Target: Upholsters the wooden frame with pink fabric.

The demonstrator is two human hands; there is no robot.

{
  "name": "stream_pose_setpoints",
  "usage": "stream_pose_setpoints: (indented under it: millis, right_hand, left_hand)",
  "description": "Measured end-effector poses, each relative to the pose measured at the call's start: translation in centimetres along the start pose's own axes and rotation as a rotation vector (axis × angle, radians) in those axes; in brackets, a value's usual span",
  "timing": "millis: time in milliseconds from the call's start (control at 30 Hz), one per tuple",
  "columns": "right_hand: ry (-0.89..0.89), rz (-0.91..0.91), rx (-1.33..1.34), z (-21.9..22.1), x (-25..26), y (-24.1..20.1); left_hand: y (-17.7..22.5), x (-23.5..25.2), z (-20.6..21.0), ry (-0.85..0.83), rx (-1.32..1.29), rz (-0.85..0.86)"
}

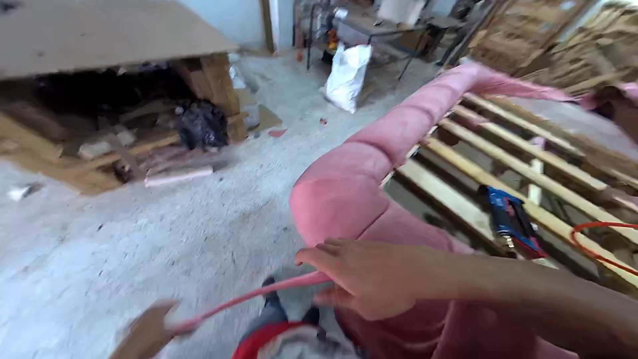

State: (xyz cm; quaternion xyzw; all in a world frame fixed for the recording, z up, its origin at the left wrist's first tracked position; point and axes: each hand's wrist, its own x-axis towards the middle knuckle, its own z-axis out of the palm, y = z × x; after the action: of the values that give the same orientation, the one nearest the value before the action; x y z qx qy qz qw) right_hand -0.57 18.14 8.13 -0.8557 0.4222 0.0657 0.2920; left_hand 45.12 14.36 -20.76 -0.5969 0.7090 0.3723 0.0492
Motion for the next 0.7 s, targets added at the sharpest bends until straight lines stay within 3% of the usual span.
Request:
stream_pose_setpoints:
  millis: [67, 133, 233, 467, 567, 700]
  right_hand:
    - [0.038, -0.099, 0.163, 1.5, 1.2, -1.0]
    - [0.158, -0.087, 0.276, 2.5, 1.8, -0.7]
    - [0.404, 0.009, 0.302, 2.7, 0.9, 0.2]
    - [0.702, 0.028, 0.251, 1.3, -2.5, 1.2]
    - [0.846, 0.048, 0.067, 1.7, -3.3, 1.3]
    - [0.842, 0.036, -0.073, 2.0, -5.0, 1.2]
  left_hand:
    - [9.8, 0.6, -0.3, -0.072, -0.315, 0.305]
    - [19.5, -0.6, -0.4, -0.072, -0.744, 0.667]
    - [28.2, -3.1, -0.4, 0.010, -0.985, 0.866]
    - [31.4, -3.0, -1.1, 0.226, -1.001, 0.874]
    - [32.5, -3.1, -1.1, 0.307, -1.023, 0.879]
    - [33.3, -2.9, -0.6, 0.240, -1.054, 0.848]
